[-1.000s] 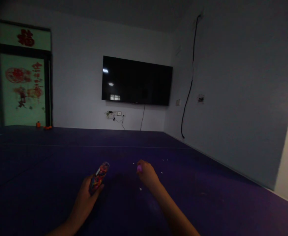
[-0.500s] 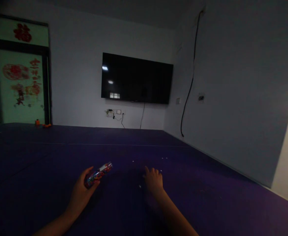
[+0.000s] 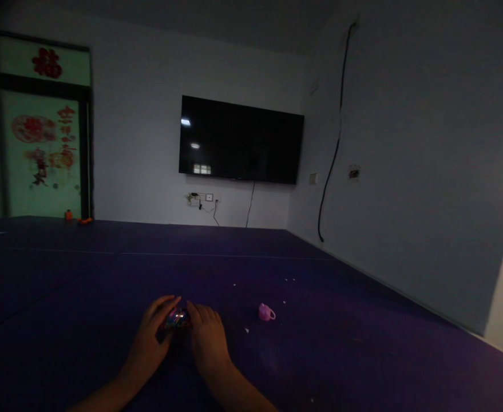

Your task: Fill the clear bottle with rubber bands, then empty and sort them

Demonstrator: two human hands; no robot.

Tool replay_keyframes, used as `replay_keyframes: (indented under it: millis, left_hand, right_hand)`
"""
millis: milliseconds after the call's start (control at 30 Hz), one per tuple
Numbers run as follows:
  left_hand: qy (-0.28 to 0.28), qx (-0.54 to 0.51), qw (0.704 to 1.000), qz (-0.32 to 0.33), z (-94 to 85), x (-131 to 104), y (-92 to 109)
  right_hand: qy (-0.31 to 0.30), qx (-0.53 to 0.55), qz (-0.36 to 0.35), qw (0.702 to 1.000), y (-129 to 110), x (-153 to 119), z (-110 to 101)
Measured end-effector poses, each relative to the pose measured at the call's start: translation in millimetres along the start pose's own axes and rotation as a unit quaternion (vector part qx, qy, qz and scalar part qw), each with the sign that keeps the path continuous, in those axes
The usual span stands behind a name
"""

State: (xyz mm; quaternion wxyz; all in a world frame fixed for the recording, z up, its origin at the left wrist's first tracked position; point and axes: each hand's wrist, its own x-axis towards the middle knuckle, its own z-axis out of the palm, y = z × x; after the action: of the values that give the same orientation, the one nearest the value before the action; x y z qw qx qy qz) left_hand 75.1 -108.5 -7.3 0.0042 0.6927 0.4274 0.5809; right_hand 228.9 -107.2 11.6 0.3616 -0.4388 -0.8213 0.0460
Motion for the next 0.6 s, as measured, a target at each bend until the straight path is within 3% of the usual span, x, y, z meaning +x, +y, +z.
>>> replay_keyframes:
  millis: [67, 133, 267, 333, 600]
  left_hand:
    - [0.022, -0.022, 0.999, -0.027, 0.9, 0, -1]
    - [0.01, -0.065, 0.995, -0.073, 1.6, 0, -1]
    - [-0.112, -0.156, 0.967, -0.165, 1.9, 2, 3]
    - [-0.146, -0.189, 0.953, -0.187, 1.8, 4, 5]
    - [-0.188, -0.238, 0.932, -0.196, 2.6, 6, 5]
  right_hand:
    - [0.04, 0.092, 0.023, 0.995, 3, 2, 5]
    - [0.069, 0.195, 0.035, 0.978, 6, 2, 10]
    - [0.065, 0.34, 0.033, 0.938, 13, 0, 19]
    - [0.051, 0.362, 0.038, 0.93, 16, -1, 23]
    - [0.017, 0.365, 0.028, 0.93, 19, -2, 21]
